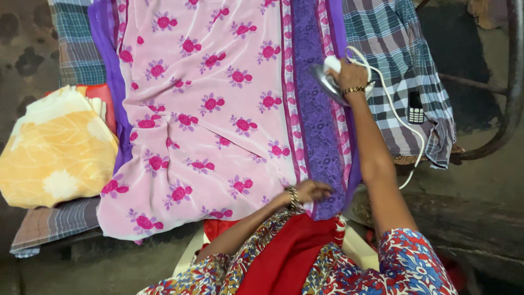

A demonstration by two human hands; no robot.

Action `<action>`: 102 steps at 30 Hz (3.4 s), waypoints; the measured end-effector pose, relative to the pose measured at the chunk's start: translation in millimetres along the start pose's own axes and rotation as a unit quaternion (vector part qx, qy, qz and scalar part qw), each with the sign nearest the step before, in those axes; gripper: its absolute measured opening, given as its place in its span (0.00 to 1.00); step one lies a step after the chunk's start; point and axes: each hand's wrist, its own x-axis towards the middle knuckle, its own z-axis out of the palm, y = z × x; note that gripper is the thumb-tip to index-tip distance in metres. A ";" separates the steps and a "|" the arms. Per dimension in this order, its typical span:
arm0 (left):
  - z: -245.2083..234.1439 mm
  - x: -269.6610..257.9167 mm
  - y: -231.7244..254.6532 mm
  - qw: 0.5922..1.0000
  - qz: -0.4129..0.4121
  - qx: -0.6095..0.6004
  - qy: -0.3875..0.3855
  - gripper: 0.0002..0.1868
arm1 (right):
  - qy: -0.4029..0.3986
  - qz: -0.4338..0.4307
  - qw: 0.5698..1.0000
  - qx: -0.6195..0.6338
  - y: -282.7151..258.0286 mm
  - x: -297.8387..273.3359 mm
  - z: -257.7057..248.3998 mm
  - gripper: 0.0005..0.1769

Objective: The person irons a floral-patterned cloth by hand using a steam iron. The person spreads the cloth flat on a surface and moves the iron back and forth over several sections of the fabric.

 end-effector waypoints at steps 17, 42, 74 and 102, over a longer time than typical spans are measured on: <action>-395.9 -182.8 -171.1 0.597 -0.483 0.253 0.588 0.48 | 0.046 -0.122 0.991 0.006 -47.1 -30.9 -8.2 0.33; -531.8 -47.8 -133.0 0.716 -0.258 0.216 0.611 0.18 | 0.058 -0.057 0.996 -0.020 -79.3 2.9 4.9 0.34; -505.9 70.1 -110.3 0.622 -0.217 0.449 0.604 0.48 | 0.072 -0.074 0.995 0.009 -86.0 9.7 4.5 0.31; -343.3 -186.9 -170.2 0.666 -0.408 0.304 0.546 0.37 | -0.173 -0.117 0.975 0.074 -190.9 -58.9 -14.7 0.34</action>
